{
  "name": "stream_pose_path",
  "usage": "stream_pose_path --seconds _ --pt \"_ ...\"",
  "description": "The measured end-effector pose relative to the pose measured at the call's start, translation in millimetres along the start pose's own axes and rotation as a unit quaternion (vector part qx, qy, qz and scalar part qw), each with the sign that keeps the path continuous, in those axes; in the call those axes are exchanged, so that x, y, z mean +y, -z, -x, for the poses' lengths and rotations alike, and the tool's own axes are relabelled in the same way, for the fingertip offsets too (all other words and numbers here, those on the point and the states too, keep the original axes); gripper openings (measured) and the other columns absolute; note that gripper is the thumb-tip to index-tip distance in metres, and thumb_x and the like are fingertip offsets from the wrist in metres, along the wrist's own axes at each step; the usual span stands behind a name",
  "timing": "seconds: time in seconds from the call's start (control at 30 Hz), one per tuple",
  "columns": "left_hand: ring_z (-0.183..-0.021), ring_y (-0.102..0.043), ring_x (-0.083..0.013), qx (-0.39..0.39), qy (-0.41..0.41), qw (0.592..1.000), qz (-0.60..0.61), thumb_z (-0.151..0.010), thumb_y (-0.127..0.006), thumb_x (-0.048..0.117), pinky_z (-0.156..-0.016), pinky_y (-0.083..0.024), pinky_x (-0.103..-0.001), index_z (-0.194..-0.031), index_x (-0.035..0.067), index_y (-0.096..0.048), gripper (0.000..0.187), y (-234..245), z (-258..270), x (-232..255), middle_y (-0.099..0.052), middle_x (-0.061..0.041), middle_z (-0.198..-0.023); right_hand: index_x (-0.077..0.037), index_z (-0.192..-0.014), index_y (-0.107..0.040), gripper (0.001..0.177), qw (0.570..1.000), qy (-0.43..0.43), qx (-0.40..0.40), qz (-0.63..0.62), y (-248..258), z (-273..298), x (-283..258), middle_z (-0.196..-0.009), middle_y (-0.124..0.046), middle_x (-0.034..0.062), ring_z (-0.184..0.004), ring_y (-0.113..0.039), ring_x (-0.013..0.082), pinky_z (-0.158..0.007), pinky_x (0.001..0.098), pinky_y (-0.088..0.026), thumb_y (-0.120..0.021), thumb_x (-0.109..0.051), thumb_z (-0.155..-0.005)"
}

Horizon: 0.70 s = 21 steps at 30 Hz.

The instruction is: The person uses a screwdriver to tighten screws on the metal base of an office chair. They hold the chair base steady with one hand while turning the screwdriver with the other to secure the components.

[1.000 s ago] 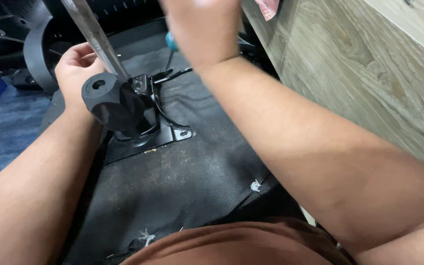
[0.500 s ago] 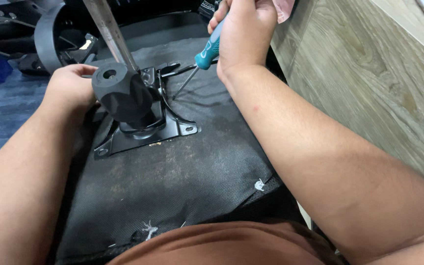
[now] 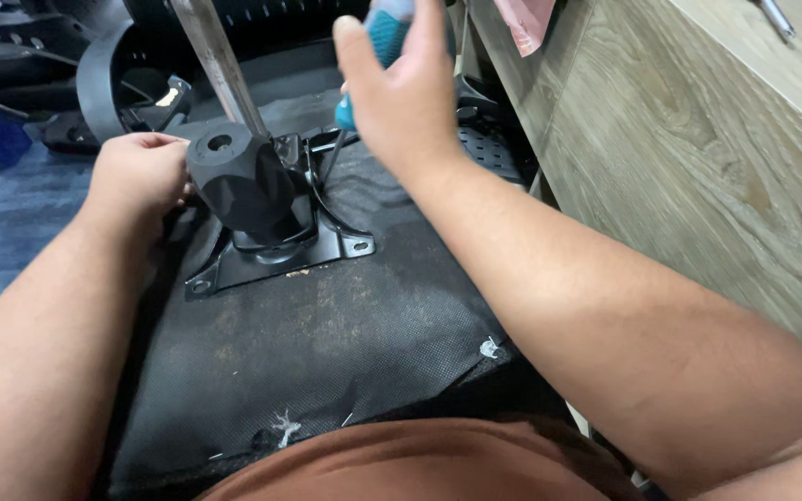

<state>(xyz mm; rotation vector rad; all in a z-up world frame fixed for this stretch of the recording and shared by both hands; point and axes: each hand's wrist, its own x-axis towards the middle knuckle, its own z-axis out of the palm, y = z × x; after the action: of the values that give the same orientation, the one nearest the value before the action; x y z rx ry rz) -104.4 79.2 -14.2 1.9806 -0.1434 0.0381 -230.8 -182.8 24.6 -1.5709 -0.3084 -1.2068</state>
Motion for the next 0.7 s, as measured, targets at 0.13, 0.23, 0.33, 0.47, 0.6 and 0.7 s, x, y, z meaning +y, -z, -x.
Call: stream_pose_path --seconds 0.13,0.23,0.33,0.47,0.6,0.7 --pt "-0.064 -0.061 -0.0083 0.006 -0.055 0.994 0.093 -0.096 -0.071 0.023 -0.057 -0.048 -0.024 -0.096 0.002 -0.072 0.021 -13 17 8 -0.070 -0.002 -0.081 -0.004 -0.141 -0.036 0.054 0.995 0.010 -0.045 0.092 0 7 -6 -0.078 -0.066 0.0029 -0.070 -0.072 0.0150 -0.067 0.0324 -0.058 -0.060 -0.039 -0.108" --pt "-0.080 -0.062 -0.0048 -0.002 -0.200 0.972 0.120 -0.109 -0.065 0.027 -0.073 -0.048 -0.021 -0.099 0.002 -0.074 0.029 -15 31 18 -0.071 0.001 -0.091 -0.006 -0.140 -0.039 0.049 0.996 0.016 -0.031 0.081 1 7 -6 -0.086 -0.066 0.0041 -0.077 -0.071 0.0150 -0.071 0.0322 -0.059 -0.059 -0.040 -0.110" --pt "-0.080 -0.060 -0.0054 -0.070 -0.252 0.952 0.161 -0.112 -0.057 0.030 -0.076 -0.048 -0.021 -0.095 0.002 -0.072 0.036 -18 46 23 -0.069 0.001 -0.089 -0.007 -0.140 -0.041 0.047 0.997 0.031 -0.009 0.074 7 6 -3 -0.089 -0.066 0.0040 -0.080 -0.070 0.0149 -0.075 0.0319 -0.059 -0.060 -0.038 -0.112" --pt "-0.074 -0.055 -0.0072 -0.109 -0.257 0.940 0.195 -0.115 -0.055 0.033 -0.068 -0.044 -0.024 -0.091 0.002 -0.070 0.042 -26 55 32 -0.065 0.000 -0.083 -0.007 -0.139 -0.042 0.046 0.999 -0.002 -0.011 0.043 11 4 -3 -0.085 -0.066 0.0026 -0.077 -0.069 0.0132 -0.071 0.0310 -0.058 -0.061 -0.036 -0.109" --pt "-0.074 -0.059 -0.0079 -0.120 -0.239 0.933 0.241 -0.112 -0.054 0.036 -0.069 -0.047 -0.024 -0.092 0.004 -0.071 0.041 -27 63 37 -0.068 0.000 -0.084 -0.008 -0.135 -0.042 0.042 0.999 0.006 -0.033 0.025 12 6 -7 -0.085 -0.064 0.0019 -0.076 -0.067 0.0119 -0.071 0.0309 -0.058 -0.063 -0.034 -0.109" --pt "-0.075 -0.060 -0.0086 -0.117 -0.222 0.934 0.254 -0.111 -0.052 0.039 -0.071 -0.048 -0.024 -0.090 0.005 -0.068 0.043 -26 69 42 -0.068 0.000 -0.085 -0.008 -0.130 -0.044 0.038 0.999 0.017 -0.029 0.025 11 7 -8 -0.086 -0.063 0.0022 -0.075 -0.065 0.0124 -0.070 0.0313 -0.056 -0.065 -0.032 -0.109"
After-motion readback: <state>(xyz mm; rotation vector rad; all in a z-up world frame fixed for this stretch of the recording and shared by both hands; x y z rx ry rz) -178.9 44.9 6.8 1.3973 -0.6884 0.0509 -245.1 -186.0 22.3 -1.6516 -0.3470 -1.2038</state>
